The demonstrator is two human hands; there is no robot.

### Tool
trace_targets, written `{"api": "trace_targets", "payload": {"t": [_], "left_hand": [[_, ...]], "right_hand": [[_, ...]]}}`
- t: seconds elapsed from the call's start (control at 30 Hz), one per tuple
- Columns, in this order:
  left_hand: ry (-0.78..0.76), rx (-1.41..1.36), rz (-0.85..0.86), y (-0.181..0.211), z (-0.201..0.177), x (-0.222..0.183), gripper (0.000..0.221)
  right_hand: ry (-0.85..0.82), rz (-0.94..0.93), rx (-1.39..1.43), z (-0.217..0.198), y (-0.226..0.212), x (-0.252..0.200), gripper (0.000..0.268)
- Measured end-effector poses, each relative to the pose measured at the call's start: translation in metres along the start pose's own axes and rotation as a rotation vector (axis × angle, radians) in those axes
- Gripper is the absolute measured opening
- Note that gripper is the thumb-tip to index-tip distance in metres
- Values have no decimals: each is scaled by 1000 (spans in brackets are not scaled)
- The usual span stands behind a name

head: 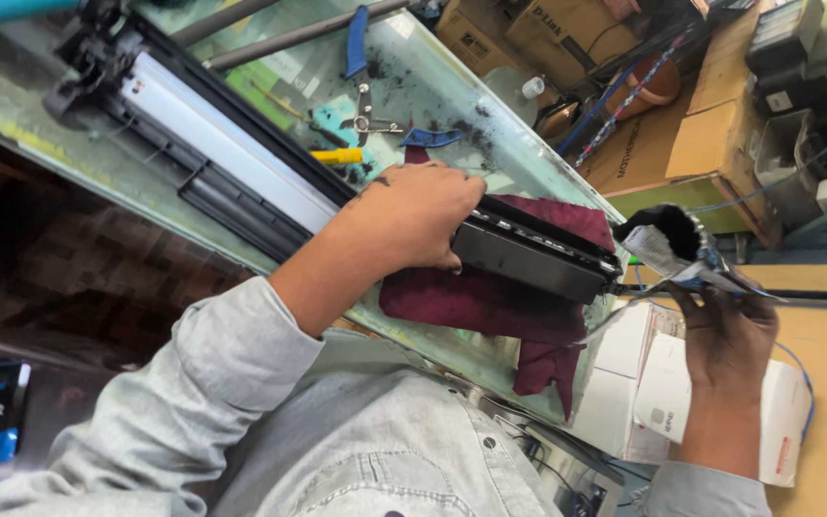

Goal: The person disassembles a printer toner cartridge and applies a sealant or toner from a foil pouch to the internal components.

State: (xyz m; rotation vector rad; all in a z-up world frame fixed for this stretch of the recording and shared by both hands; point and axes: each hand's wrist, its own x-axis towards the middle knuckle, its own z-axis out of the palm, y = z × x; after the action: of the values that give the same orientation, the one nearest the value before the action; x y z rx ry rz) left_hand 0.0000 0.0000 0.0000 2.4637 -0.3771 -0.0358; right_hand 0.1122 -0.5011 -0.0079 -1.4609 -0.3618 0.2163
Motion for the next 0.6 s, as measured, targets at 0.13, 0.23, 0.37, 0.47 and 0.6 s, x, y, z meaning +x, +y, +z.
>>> {"api": "trace_targets", "payload": {"t": [0.13, 0.23, 0.37, 0.47, 0.6], "left_hand": [[24, 22, -39, 5, -2, 3, 68], [3, 47, -69, 8, -4, 6, 71], [-49, 85, -86, 10, -8, 10, 75], [-98, 100, -108, 11, -13, 14, 77], [-158, 129, -156, 13, -19, 18, 77]], "right_hand": [[154, 50, 120, 40, -16, 7, 36], [370, 131, 402, 56, -11, 5, 32], [305, 91, 520, 58, 4, -7, 33], [230, 40, 562, 57, 10, -20, 28], [303, 42, 660, 64, 17, -30, 30]]}}
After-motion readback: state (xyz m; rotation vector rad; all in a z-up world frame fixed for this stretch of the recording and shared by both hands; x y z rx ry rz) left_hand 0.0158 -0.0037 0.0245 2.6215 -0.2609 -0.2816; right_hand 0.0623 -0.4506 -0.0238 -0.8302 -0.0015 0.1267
